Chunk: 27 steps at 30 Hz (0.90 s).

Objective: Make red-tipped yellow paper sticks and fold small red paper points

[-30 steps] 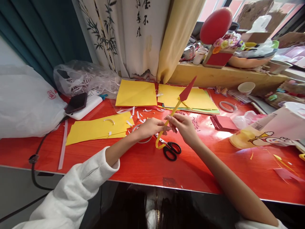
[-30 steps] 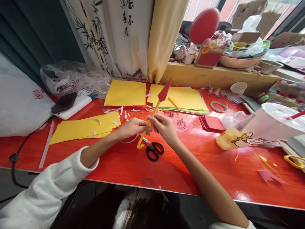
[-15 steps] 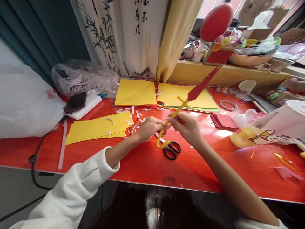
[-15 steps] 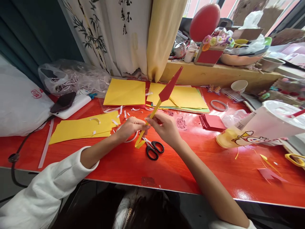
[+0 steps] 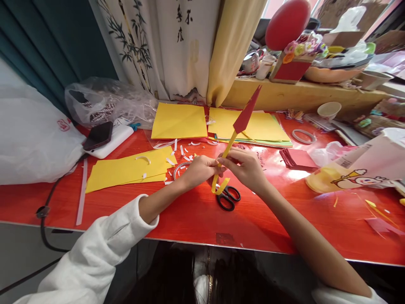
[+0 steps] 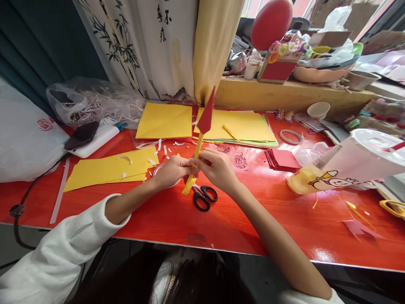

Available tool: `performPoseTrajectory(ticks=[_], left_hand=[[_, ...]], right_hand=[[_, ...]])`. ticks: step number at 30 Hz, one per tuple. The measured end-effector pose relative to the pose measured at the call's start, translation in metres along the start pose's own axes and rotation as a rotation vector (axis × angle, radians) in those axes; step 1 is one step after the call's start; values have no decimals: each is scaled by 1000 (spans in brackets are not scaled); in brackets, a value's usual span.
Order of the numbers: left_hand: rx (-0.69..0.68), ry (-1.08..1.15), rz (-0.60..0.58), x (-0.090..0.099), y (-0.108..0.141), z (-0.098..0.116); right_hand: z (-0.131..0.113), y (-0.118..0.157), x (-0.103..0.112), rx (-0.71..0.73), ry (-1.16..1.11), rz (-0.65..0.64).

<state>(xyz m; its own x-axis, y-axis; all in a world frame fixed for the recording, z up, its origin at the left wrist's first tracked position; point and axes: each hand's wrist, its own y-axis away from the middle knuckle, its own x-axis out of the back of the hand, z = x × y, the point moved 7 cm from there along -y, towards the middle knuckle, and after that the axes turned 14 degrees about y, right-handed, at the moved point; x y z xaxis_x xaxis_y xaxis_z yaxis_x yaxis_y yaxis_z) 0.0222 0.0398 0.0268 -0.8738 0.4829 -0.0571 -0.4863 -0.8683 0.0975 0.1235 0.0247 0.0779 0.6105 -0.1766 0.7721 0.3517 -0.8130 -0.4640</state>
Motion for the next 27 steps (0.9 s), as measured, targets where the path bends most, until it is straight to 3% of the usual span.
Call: performPoseTrajectory(ticks=[4,7,9,12,15,18,21,24,27], left_hand=[[72,113,15,-3,0,-5],[113,185,-20,-7,0,-8],[118,206,-54,-8,-1,-7],[89,221,-94,-8,-2,-1],[-11,274,3,5,-5,9],[-134,374,192,24,-4,17],[-259,354,308,34,0,21],[-353,228,371,35,4,24],[-355,207,362,34,3,22]], right_hand=[[-10,4,-1,150,77,-12],[-10,3,0,165,92,7],[-2,0,1,76,62,37],[20,-2,-1,-173,-109,46],[36,0,-3,-352,-323,76],[45,1,-1,-416,-451,148],[51,2,-3,-469,-565,181],[52,2,-7,-501,-652,157],[48,-1,-10,-489,-745,101]])
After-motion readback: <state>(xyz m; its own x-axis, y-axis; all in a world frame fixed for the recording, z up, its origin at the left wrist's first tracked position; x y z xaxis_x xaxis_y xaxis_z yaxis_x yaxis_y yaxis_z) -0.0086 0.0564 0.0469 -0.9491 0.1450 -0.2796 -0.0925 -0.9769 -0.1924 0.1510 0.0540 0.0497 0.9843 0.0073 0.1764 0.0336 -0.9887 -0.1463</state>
